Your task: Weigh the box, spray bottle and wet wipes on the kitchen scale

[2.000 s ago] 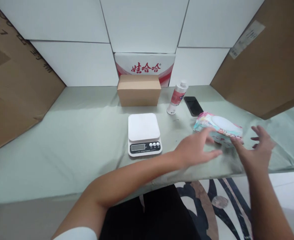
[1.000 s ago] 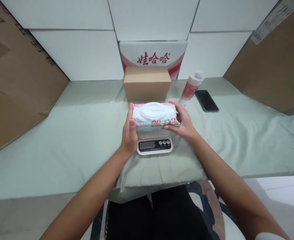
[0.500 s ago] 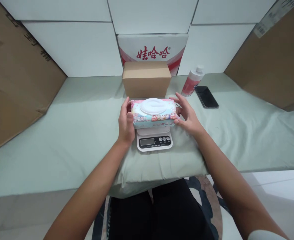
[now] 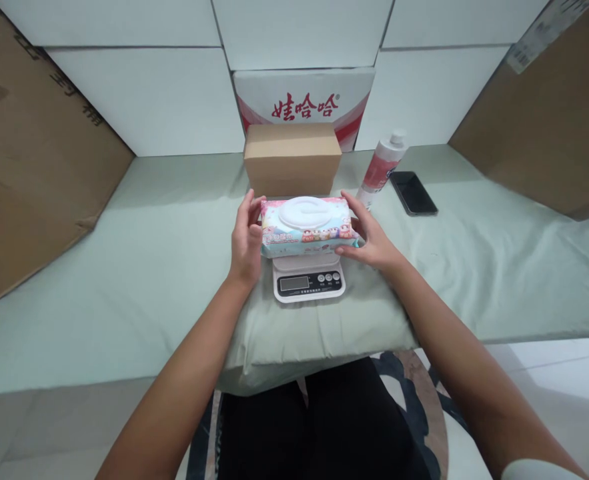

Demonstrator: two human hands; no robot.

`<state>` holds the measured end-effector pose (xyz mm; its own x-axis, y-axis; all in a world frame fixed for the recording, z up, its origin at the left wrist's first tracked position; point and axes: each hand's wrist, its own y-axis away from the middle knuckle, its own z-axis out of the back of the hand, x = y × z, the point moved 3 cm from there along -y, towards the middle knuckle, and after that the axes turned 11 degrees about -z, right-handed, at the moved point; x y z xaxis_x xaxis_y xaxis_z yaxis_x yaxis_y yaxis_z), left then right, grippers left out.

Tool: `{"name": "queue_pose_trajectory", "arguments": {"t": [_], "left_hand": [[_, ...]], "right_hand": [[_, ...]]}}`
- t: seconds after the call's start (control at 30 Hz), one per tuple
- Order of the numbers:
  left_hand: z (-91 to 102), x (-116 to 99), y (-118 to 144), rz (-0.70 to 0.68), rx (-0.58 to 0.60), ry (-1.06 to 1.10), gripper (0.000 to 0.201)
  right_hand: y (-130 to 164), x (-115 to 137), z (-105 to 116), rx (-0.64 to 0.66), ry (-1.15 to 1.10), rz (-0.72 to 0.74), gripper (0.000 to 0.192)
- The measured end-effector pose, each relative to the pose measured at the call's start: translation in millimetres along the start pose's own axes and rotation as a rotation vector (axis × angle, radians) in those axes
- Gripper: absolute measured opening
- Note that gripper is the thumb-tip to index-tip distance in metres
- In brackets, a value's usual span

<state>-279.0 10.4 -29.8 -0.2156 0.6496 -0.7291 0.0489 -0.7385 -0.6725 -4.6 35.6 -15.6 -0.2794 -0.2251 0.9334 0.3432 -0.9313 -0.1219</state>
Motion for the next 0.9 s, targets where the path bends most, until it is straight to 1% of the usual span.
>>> {"name": "queue_pose_trajectory", "arguments": {"t": [0.07,0.13,0.27,0.33,0.43,0.53,0.63,0.7,0.77,0.83,0.9], "left_hand": [[0.1,2.3,-1.3,-0.013,0.109,0.012,0.107],[1.1,4.2,-2.2,-0.023,0.182,-0.009,0.115],[3.7,6.3,-4.8,-0.038,0.207,-0.051,0.118],[3.6,6.1,-6.8,-0.054,0.227,-0.082,0.122],[3.7,3.6,-9.6,-0.059,0.275,-0.181,0.127],[4.4,-6.6,-11.6,-0.064,0.312,-0.255,0.124],[-2.7,-30.8,-13.6,-0.111,0.353,-0.242,0.115],[-18.0,-54.6,-14.8,-0.135,0.382,-0.224,0.108],[-45.5,-81.0,-14.7,-0.12,0.436,-0.203,0.102],[-84.4,-104.4,-12.5,-0.04,0.512,-0.154,0.097],[-129.2,-119.8,-9.5,0.088,0.557,-0.074,0.094]], "right_hand": [[-1.0,-0.9,-2.4,0.004,-0.005,0.01,0.126],[-1.5,-1.3,-4.5,-0.002,-0.012,0.014,0.124],[-2.7,-0.7,-8.5,-0.027,-0.043,0.022,0.115],[-4.0,-0.6,-10.9,-0.035,-0.07,0.026,0.115],[-4.9,0.3,-14.5,-0.045,-0.12,0.033,0.112],[1.2,5.9,-14.7,-0.057,-0.168,0.035,0.102],[20.8,15.5,-5.4,-0.067,-0.178,0.031,0.091],[42.5,20.4,11.6,-0.121,-0.155,0.058,0.087],[69.1,19.6,39.5,-0.215,-0.107,0.077,0.084],[97.4,11.2,76.0,-0.289,-0.037,0.035,0.08],[124.3,-1.7,116.5,-0.318,0.037,-0.037,0.076]]}}
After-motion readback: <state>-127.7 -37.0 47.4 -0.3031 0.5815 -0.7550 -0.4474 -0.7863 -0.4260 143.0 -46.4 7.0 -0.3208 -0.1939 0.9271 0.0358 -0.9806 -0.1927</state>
